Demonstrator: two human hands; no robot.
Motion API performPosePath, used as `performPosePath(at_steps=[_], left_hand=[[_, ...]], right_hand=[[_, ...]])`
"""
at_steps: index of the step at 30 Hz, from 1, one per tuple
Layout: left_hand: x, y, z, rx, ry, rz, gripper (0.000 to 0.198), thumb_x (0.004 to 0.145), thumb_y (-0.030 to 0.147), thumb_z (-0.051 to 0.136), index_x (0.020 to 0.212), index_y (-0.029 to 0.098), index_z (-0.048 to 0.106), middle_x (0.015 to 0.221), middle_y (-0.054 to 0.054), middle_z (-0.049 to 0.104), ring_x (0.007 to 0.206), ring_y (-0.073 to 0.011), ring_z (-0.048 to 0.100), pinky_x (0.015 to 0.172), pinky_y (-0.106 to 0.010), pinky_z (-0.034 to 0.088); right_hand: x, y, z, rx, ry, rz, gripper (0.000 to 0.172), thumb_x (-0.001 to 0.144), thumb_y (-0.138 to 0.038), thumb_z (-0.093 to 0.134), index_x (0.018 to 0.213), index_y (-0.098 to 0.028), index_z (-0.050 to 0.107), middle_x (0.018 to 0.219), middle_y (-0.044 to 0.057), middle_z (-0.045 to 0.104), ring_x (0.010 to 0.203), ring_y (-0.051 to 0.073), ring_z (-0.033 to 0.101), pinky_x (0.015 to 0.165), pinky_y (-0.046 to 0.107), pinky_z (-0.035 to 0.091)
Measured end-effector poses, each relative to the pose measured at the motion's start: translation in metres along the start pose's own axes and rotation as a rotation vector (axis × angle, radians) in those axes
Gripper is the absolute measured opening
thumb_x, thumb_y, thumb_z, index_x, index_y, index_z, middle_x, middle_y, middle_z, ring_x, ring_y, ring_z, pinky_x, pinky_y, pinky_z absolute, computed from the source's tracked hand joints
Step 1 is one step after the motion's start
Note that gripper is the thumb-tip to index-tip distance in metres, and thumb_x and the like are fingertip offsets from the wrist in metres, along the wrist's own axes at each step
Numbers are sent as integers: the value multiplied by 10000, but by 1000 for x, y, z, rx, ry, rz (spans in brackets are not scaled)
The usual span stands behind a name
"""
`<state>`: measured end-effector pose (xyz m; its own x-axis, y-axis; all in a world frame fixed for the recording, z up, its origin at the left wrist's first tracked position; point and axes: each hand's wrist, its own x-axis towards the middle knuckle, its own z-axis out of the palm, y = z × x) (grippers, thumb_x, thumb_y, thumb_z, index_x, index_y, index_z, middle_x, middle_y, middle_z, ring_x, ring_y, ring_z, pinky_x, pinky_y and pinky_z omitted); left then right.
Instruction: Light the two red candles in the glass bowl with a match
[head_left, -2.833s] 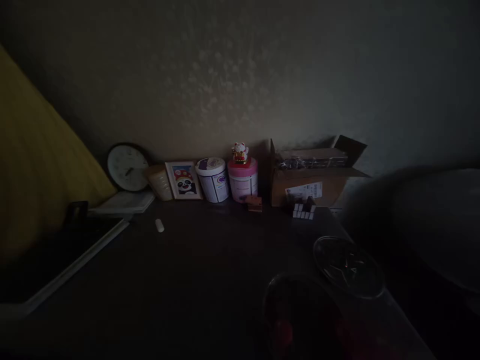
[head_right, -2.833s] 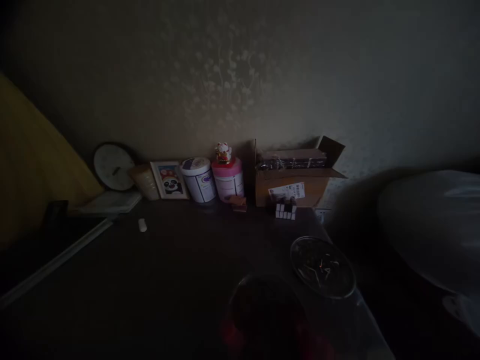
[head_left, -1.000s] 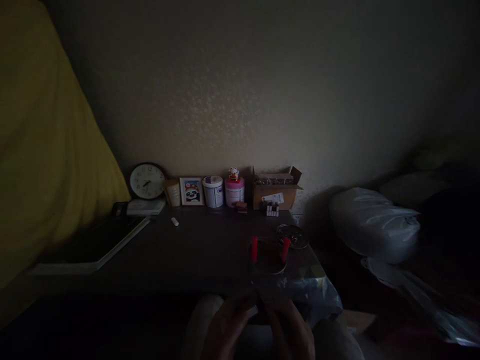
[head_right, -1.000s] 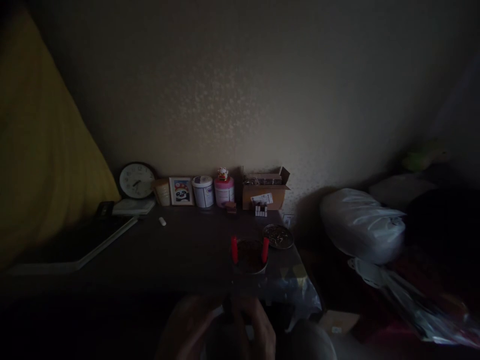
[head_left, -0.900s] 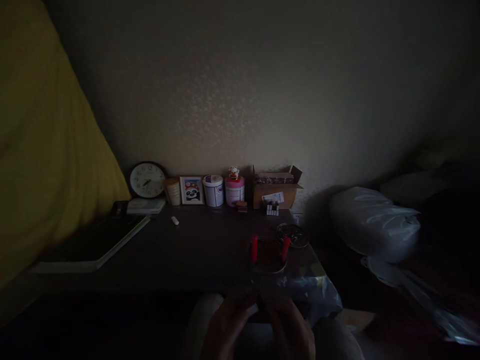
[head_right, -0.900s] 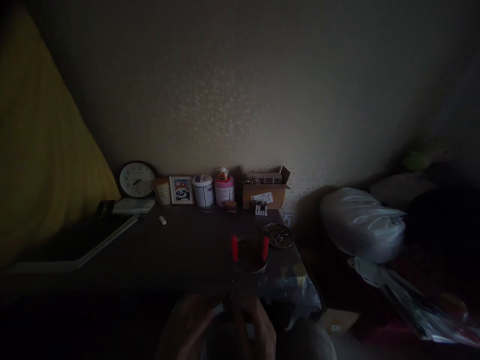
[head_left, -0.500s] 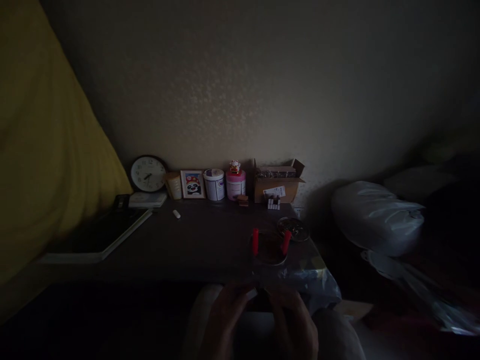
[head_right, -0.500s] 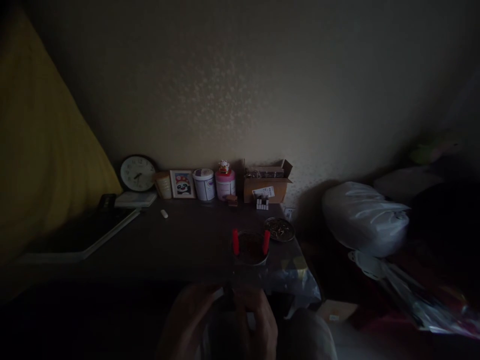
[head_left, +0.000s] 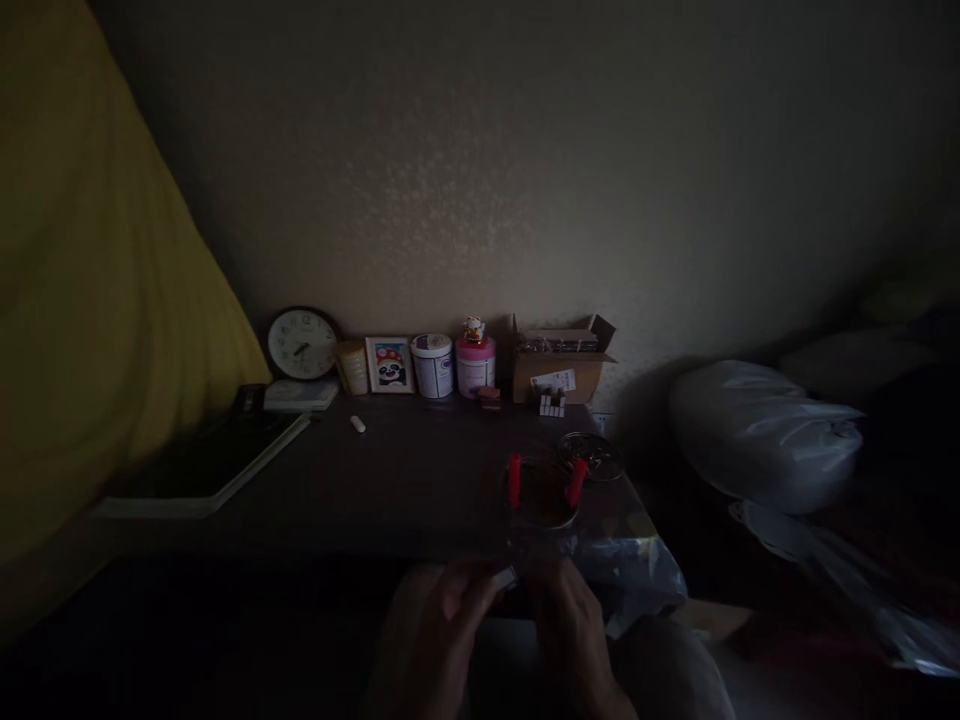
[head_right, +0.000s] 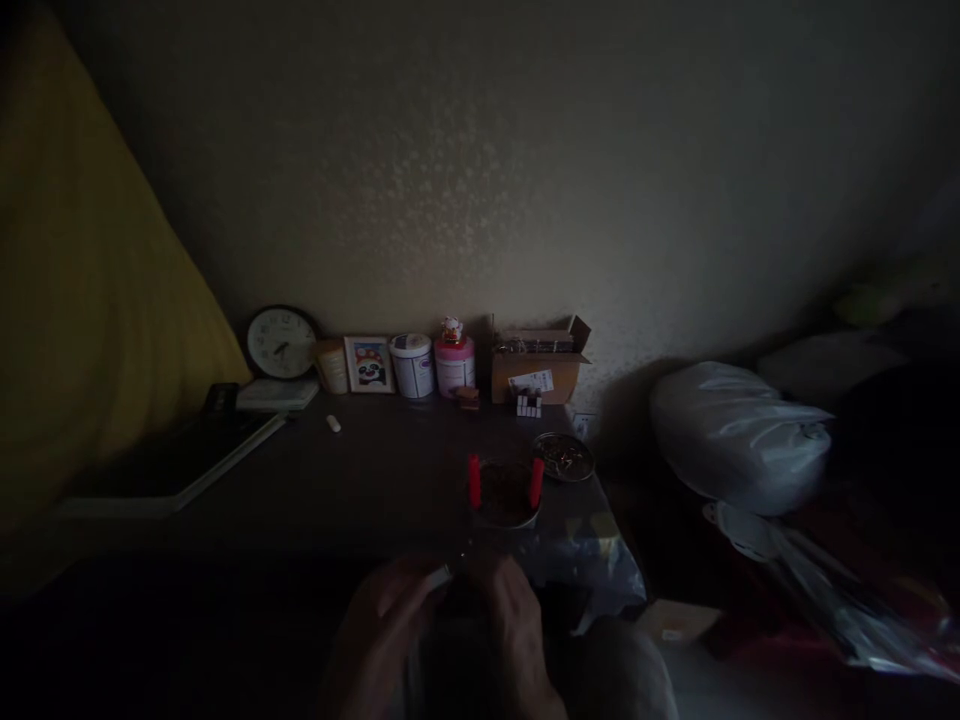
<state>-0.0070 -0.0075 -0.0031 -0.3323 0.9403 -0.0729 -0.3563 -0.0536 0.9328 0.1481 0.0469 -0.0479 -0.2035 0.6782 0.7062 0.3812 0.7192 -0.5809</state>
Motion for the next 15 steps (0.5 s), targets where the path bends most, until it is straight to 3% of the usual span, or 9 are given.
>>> performPosePath(at_steps=[3, 7, 11, 15], left_hand=[[9, -14, -8, 53, 33, -3, 330, 749, 485, 777, 944, 220, 803, 989, -107, 792, 947, -305, 720, 853, -406, 567], [14, -28, -21, 3, 50, -17, 361, 747, 497, 779, 949, 199, 792, 1022, -117, 789, 990, -303, 712, 885, -410, 542], [10, -16, -25, -61, 32, -8, 359, 773, 491, 774, 986, 202, 779, 1069, -92, 790, 1065, -265, 669, 943, -372, 482], [-1, 6, -26, -113, 83, 42, 399, 701, 522, 824, 922, 191, 786, 1048, -95, 802, 1032, -247, 655, 940, -366, 459]], right_hand=[[6, 24, 5, -60, 135, 143, 224, 962, -331, 532, 953, -230, 732, 821, 42, 763, 703, 171, 720, 613, 232, 564], [10, 36, -4, -14, 264, 345, 220, 892, -378, 621, 947, -211, 753, 894, 59, 773, 805, 201, 723, 684, 263, 563], [15, 32, -12, 96, 357, 417, 215, 826, -413, 693, 839, -203, 735, 878, 48, 728, 839, 206, 675, 743, 299, 527], [21, 23, -16, 156, 388, 491, 273, 813, -471, 698, 804, -198, 707, 878, 42, 688, 840, 199, 631, 747, 306, 495]])
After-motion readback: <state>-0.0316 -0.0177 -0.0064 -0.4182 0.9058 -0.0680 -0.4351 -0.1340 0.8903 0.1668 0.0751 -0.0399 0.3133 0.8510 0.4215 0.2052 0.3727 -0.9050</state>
